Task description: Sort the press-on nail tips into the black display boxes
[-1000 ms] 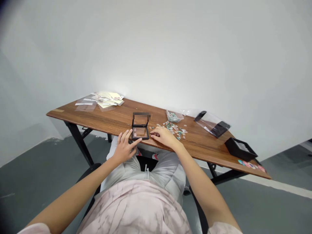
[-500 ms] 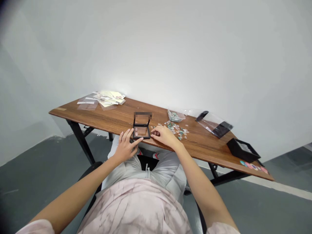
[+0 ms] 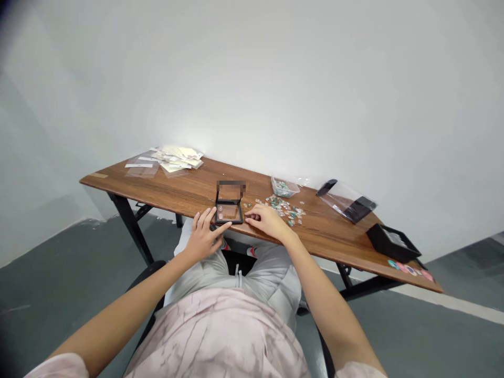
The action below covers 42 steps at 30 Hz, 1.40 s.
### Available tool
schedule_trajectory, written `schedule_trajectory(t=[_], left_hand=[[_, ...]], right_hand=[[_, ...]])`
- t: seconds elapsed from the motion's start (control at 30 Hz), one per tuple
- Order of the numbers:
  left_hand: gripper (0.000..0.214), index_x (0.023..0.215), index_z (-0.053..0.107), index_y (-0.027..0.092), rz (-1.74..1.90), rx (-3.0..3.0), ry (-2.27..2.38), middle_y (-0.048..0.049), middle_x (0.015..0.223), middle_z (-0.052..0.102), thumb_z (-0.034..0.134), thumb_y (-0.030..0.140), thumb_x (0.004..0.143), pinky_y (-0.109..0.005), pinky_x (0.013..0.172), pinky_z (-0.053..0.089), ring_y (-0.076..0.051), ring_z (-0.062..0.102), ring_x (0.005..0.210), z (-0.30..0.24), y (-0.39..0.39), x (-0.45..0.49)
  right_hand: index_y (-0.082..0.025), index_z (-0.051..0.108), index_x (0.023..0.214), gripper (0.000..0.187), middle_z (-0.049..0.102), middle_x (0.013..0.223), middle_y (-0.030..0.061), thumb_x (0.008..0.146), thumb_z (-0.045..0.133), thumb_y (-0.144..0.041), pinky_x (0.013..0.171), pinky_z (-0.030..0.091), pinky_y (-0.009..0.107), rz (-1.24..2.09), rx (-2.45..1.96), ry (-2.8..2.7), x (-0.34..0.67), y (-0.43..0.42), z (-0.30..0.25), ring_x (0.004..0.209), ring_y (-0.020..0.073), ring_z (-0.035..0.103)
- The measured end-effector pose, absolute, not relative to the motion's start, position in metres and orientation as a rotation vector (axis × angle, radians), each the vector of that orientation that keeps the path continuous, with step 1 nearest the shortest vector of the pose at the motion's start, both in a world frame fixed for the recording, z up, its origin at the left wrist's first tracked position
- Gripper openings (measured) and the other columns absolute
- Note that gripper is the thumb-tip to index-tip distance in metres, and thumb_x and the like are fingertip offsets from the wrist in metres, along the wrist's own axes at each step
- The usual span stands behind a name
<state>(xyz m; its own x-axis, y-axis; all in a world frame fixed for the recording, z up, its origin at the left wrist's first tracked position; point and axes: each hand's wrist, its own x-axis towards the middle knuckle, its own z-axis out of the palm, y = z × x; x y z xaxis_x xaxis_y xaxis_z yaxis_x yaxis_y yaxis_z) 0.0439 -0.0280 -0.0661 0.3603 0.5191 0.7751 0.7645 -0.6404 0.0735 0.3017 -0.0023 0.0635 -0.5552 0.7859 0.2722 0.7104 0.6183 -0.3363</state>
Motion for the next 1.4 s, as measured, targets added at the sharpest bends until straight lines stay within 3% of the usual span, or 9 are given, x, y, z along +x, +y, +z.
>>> schedule_trajectory(t=[0.53, 1.0, 1.4], left_hand=[[0.080, 0.151, 0.041, 0.046, -1.168, -2.365, -1.101, -0.0067, 0.171, -0.014, 0.072, 0.019, 0.082, -0.066, 0.117, 0.024, -0.045, 0.022, 0.152, -0.066, -0.027, 0.043], [0.081, 0.152, 0.037, 0.047, -1.170, -2.355, -1.105, -0.0061, 0.172, -0.008, 0.071, 0.020, 0.083, -0.066, 0.118, 0.023, -0.044, 0.020, 0.153, -0.068, -0.027, 0.044], [0.081, 0.152, 0.037, 0.047, -1.160, -2.363, -1.095, -0.0069, 0.171, -0.013, 0.071, 0.021, 0.083, -0.067, 0.117, 0.024, -0.045, 0.021, 0.152, -0.066, -0.028, 0.043]], right_hand=[[-0.020, 0.075, 0.104, 0.015, 0.068, 0.091, 0.0036, 0.090, 0.071, -0.021, 0.078, 0.050, 0.029, 0.285, -0.988, -2.422, 0.252, -0.002, 0.073, 0.081, 0.0164, 0.066], [-0.021, 0.076, 0.107, 0.018, 0.069, 0.096, 0.0050, 0.090, 0.069, -0.023, 0.079, 0.052, 0.029, 0.340, -1.021, -2.439, 0.245, 0.003, 0.065, 0.085, 0.0175, 0.067], [-0.022, 0.075, 0.111, 0.021, 0.067, 0.094, 0.0040, 0.091, 0.067, -0.023, 0.076, 0.051, 0.029, 0.350, -0.986, -2.403, 0.248, 0.002, 0.063, 0.080, 0.0161, 0.064]])
